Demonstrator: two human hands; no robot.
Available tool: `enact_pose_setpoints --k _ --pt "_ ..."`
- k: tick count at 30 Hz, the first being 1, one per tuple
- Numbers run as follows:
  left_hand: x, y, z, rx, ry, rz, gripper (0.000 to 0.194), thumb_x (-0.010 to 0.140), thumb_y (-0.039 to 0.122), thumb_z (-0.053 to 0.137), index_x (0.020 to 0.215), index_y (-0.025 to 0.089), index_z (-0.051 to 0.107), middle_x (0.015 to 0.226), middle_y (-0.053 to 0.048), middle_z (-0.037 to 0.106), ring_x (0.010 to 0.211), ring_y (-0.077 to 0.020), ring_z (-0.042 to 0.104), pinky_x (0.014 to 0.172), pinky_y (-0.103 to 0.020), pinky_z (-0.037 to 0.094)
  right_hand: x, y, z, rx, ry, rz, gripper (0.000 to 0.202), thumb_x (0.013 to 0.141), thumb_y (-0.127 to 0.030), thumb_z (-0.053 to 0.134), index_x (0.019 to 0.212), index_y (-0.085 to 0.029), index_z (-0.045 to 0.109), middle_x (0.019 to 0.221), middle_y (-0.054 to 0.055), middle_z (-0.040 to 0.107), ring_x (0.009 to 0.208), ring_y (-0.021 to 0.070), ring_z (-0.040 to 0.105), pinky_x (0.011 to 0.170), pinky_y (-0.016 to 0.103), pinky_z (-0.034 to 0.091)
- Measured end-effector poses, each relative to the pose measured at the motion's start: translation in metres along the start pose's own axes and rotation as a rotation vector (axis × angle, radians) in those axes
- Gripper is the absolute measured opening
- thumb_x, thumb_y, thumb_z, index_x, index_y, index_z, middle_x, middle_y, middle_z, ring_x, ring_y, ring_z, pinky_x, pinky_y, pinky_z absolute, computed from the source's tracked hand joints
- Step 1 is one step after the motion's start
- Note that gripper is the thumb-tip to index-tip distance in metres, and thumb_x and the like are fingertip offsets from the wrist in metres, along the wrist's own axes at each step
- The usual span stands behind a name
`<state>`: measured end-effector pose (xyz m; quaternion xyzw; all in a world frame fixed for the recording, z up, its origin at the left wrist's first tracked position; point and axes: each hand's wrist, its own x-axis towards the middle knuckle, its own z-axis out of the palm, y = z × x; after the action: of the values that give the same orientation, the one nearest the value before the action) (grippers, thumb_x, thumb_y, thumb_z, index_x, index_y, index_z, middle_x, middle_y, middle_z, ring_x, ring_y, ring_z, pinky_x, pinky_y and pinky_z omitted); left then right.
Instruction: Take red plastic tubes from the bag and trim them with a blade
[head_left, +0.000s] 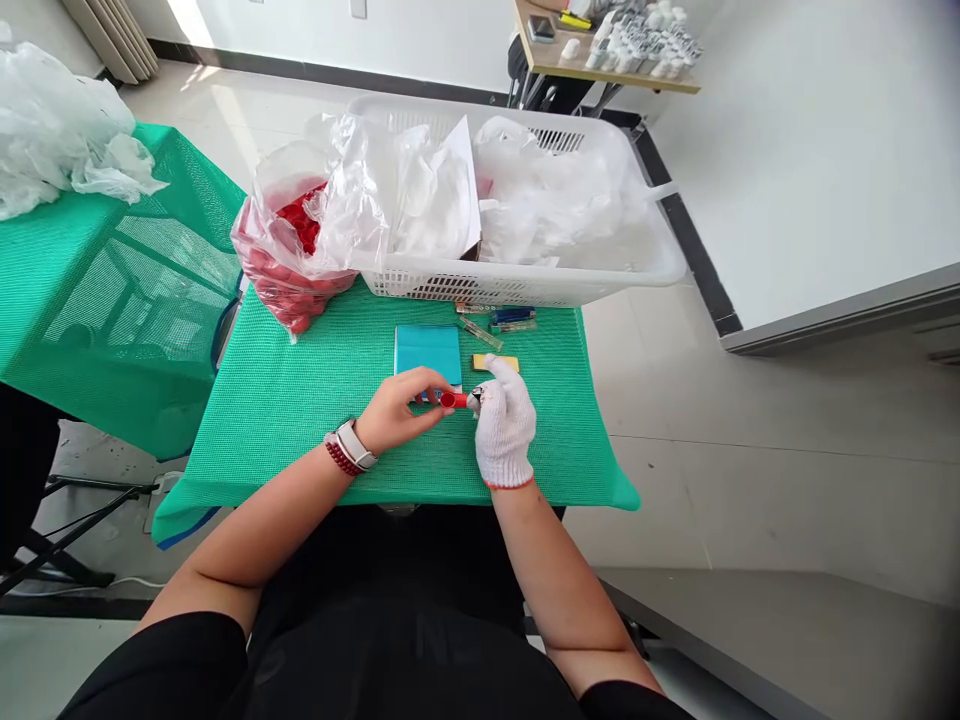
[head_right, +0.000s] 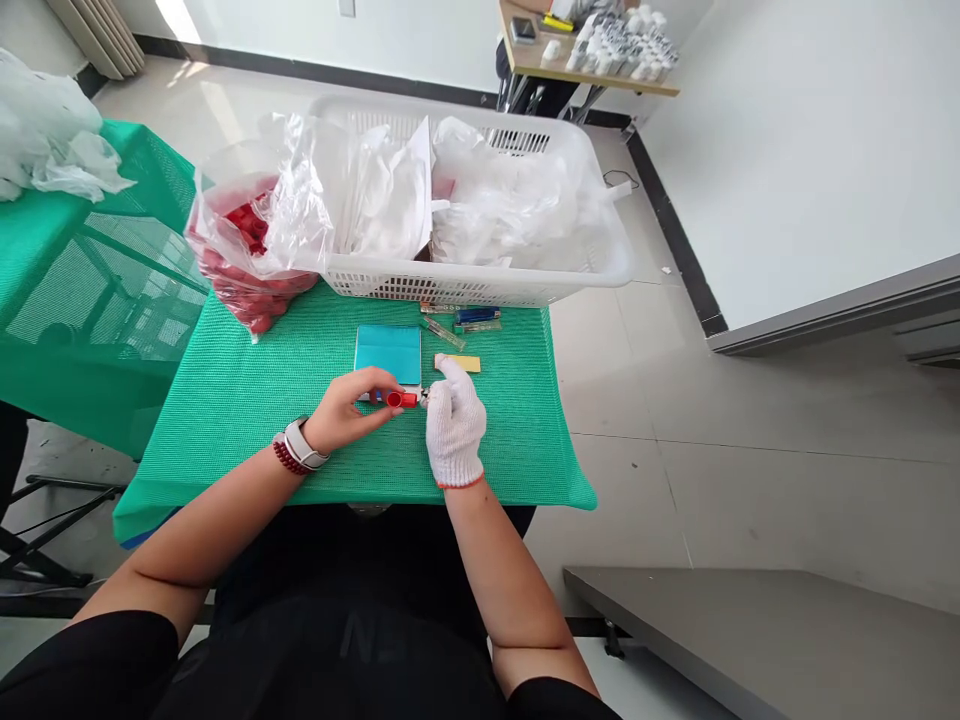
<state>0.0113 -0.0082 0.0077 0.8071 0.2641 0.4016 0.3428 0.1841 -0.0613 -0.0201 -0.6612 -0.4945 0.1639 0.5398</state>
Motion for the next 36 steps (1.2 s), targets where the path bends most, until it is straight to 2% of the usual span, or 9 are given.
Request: enact_pose_setpoints --k 3,7,10,15,18,21,24,27,36 --pt "0.000 0.000 -0.001 -0.018 0.050 -0.062 0.017 0.086 0.026 0.072 0.099 0.018 0.064 0.086 -0.003 0.071 0.067 -0.0102 0.061 0.061 -0.022 0.052 0.001 -0.004 0.000 0.024 -0.038 0.060 0.040 0.096 -0.034 0.042 0.124 -0.018 0.066 0.091 0.005 0.072 0.067 0.0142 0.067 0.068 0.030 0.058" --pt "-0.001 -0.002 -0.002 0.019 0.107 -0.110 0.018 0.085 0.026 0.073 0.099 0.018 0.065 0.085 -0.002 0.071 0.062 -0.0088 0.058 0.059 -0.022 0.051 -0.001 -0.010 -0.002 0.033 -0.098 -0.024 0.041 0.095 -0.032 0.042 0.124 -0.015 0.066 0.070 0.002 0.068 0.062 0.0147 0.065 0.065 0.029 0.057" --pt "0.000 -0.002 -0.002 0.023 0.070 -0.050 0.012 0.088 0.021 0.068 0.099 0.017 0.065 0.089 -0.003 0.071 0.066 -0.0093 0.060 0.062 -0.022 0.052 -0.001 -0.008 -0.003 0.033 -0.074 -0.049 0.042 0.095 -0.033 0.042 0.125 -0.015 0.065 0.079 0.004 0.071 0.066 0.0151 0.066 0.067 0.030 0.057" --pt "0.000 0.001 -0.002 -0.029 0.027 -0.021 0.014 0.088 0.024 0.068 0.100 0.018 0.066 0.091 -0.004 0.072 0.069 -0.0106 0.062 0.064 -0.023 0.053 0.001 -0.005 0.000 -0.003 -0.026 0.034 0.044 0.096 -0.036 0.040 0.127 -0.016 0.064 0.095 0.007 0.073 0.073 0.0162 0.068 0.073 0.032 0.058" --pt "-0.001 0.000 -0.002 -0.051 0.071 -0.085 0.018 0.087 0.028 0.071 0.101 0.018 0.065 0.089 -0.004 0.072 0.065 -0.0097 0.061 0.060 -0.022 0.052 0.000 -0.008 -0.001 0.007 -0.075 0.066 0.044 0.095 -0.036 0.041 0.127 -0.015 0.065 0.082 0.004 0.071 0.064 0.0151 0.066 0.066 0.030 0.057" --pt "-0.002 -0.003 -0.001 -0.018 0.102 -0.109 0.018 0.088 0.026 0.070 0.102 0.018 0.064 0.088 -0.003 0.072 0.063 -0.0091 0.060 0.059 -0.022 0.052 -0.002 -0.011 -0.003 0.027 -0.114 0.015 0.045 0.095 -0.035 0.042 0.128 -0.014 0.064 0.069 0.002 0.067 0.061 0.0152 0.064 0.064 0.030 0.056" --pt "-0.001 -0.003 -0.001 0.021 0.073 -0.045 0.014 0.089 0.024 0.067 0.102 0.018 0.064 0.092 -0.004 0.071 0.066 -0.0094 0.060 0.062 -0.022 0.052 -0.002 -0.010 -0.003 0.036 -0.085 -0.006 0.045 0.095 -0.035 0.042 0.128 -0.013 0.064 0.070 0.002 0.068 0.064 0.0152 0.064 0.066 0.030 0.056" --pt "-0.001 0.000 -0.001 0.018 0.020 0.011 0.012 0.091 0.022 0.064 0.102 0.019 0.064 0.094 -0.005 0.071 0.072 -0.0109 0.062 0.064 -0.023 0.052 -0.001 -0.010 -0.001 0.029 -0.050 0.061 0.045 0.096 -0.035 0.041 0.128 -0.013 0.064 0.076 0.004 0.069 0.067 0.0154 0.066 0.067 0.030 0.057" --pt "-0.001 -0.003 -0.002 0.014 0.062 -0.031 0.015 0.090 0.025 0.068 0.102 0.018 0.063 0.092 -0.004 0.071 0.067 -0.0098 0.060 0.061 -0.022 0.051 -0.001 -0.011 -0.002 0.018 -0.090 0.024 0.046 0.095 -0.033 0.041 0.130 -0.013 0.063 0.069 0.002 0.067 0.060 0.0147 0.063 0.066 0.030 0.057"
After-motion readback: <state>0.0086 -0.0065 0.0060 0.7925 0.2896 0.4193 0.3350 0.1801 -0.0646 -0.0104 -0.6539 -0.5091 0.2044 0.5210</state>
